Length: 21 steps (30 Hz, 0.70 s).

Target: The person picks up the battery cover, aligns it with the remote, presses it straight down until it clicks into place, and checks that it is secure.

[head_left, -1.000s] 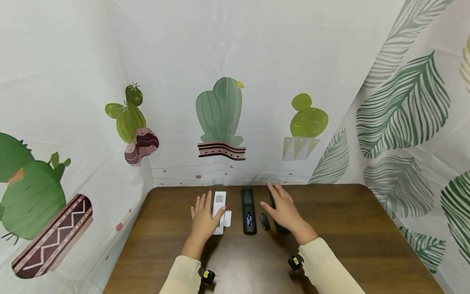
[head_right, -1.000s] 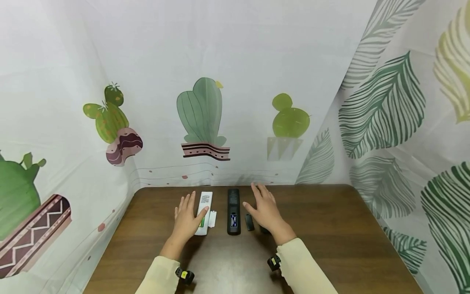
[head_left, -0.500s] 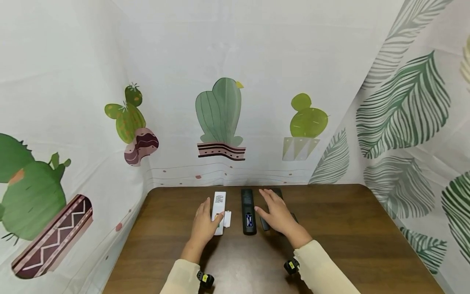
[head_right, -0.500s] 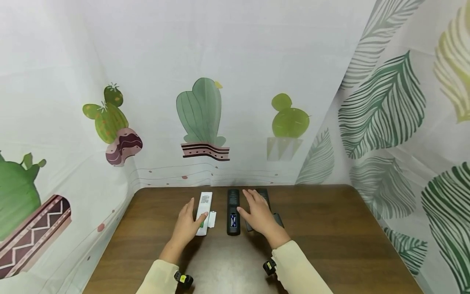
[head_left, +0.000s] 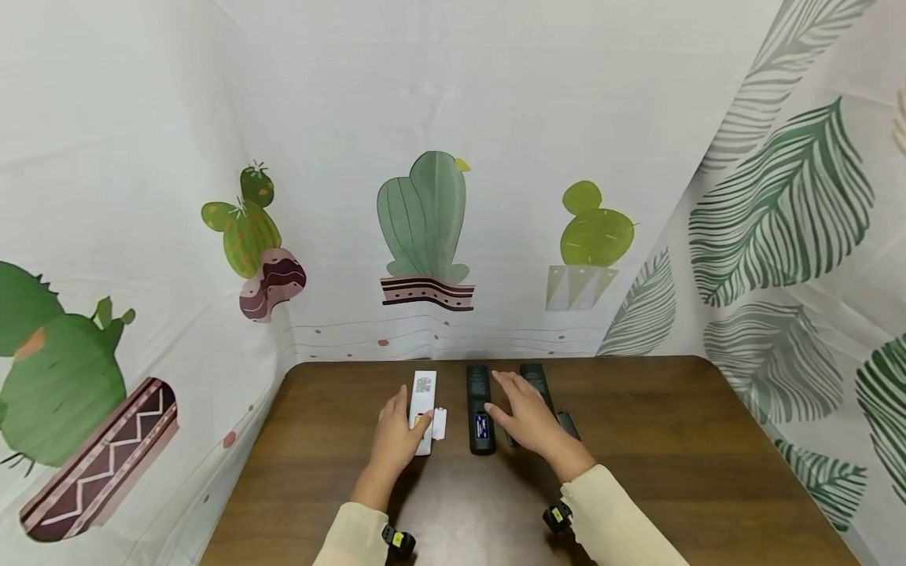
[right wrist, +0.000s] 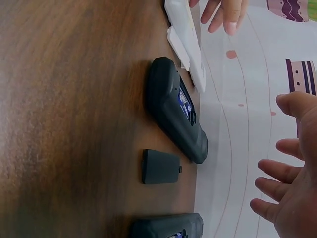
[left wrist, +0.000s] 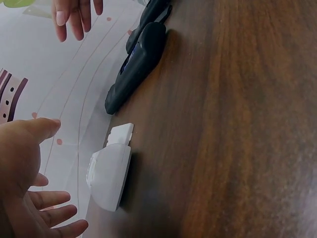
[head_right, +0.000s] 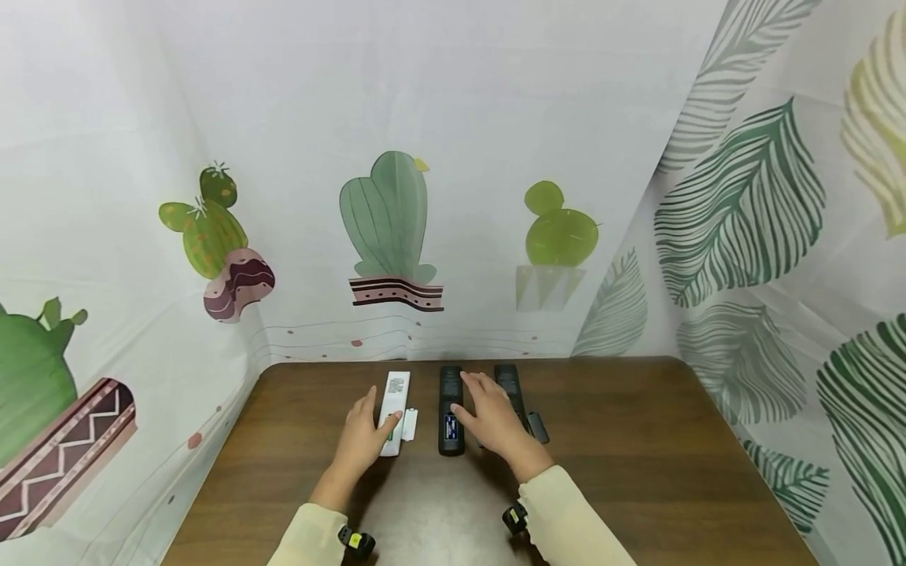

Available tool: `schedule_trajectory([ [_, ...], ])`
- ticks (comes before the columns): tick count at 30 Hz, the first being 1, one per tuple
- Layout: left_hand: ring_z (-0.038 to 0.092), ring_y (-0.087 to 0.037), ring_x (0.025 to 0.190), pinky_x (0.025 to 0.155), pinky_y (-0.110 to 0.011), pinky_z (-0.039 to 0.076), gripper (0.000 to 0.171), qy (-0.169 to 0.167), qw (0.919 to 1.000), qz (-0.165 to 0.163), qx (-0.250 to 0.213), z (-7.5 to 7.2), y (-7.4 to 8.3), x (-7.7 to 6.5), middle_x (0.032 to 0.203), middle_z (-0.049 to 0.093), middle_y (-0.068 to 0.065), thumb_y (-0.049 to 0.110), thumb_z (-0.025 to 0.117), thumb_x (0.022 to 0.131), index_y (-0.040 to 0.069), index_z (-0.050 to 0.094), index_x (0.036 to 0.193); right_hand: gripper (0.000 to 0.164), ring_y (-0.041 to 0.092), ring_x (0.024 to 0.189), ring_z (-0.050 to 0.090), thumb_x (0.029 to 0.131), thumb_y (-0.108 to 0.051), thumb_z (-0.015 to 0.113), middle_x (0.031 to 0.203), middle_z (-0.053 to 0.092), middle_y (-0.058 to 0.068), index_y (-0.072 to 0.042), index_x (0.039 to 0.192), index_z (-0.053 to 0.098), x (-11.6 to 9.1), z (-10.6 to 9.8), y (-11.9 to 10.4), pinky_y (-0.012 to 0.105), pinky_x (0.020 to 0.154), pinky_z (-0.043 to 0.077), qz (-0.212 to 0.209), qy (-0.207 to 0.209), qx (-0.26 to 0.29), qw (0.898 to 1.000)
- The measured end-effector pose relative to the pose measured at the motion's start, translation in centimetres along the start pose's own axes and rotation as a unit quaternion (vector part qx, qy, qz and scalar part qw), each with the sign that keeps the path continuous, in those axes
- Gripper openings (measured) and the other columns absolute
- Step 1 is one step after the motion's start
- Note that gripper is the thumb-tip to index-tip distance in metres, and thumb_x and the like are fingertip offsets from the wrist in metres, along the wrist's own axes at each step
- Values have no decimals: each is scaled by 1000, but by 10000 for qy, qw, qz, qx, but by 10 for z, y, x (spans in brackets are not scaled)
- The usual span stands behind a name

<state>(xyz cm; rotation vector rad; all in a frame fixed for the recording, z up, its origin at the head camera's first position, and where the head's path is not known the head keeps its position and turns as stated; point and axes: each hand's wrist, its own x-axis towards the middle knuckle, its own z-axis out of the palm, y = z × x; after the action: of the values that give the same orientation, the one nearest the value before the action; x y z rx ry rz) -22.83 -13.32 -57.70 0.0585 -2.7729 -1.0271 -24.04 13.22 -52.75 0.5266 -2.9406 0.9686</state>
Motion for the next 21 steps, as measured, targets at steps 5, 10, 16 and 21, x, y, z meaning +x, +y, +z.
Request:
schedule_trajectory([
  [5, 47, -45, 136, 110, -58, 44, 83, 2, 10000, -24, -27, 2, -2, 0, 148, 49, -28, 42, 71, 92, -2, 37, 154, 68, 41, 145, 40, 99, -39, 63, 158, 40, 18, -12, 156, 37, 1, 5, -2, 65, 118, 31, -68, 76, -25, 9999],
  [10, 50, -47, 132, 108, -60, 45, 86, 8, 9999, -39, -135, 3, -4, -1, 144, 51, -30, 39, 76, 88, -3, 38, 153, 67, 38, 139, 48, 98, -38, 64, 155, 44, 17, -12, 155, 40, 2, 11, -4, 59, 113, 42, -68, 35, -15, 10000],
  [16, 54, -47, 127, 104, -59, 48, 85, 134, 9999, -60, -59, 4, -5, -1, 139, 54, -31, 34, 81, 84, -5, 41, 150, 65, 36, 134, 53, 99, -36, 65, 151, 47, 17, -12, 154, 41, 4, 19, -8, 54, 109, 47, -226, -109, -20, 9997],
  [21, 55, -46, 125, 103, -57, 50, 84, 103, 9999, -100, 73, 2, -5, -2, 137, 56, -30, 36, 80, 85, -6, 44, 148, 63, 36, 135, 52, 99, -35, 65, 151, 47, 17, -12, 153, 43, 5, 26, -10, 54, 110, 47, -279, -256, 43, 9993],
])
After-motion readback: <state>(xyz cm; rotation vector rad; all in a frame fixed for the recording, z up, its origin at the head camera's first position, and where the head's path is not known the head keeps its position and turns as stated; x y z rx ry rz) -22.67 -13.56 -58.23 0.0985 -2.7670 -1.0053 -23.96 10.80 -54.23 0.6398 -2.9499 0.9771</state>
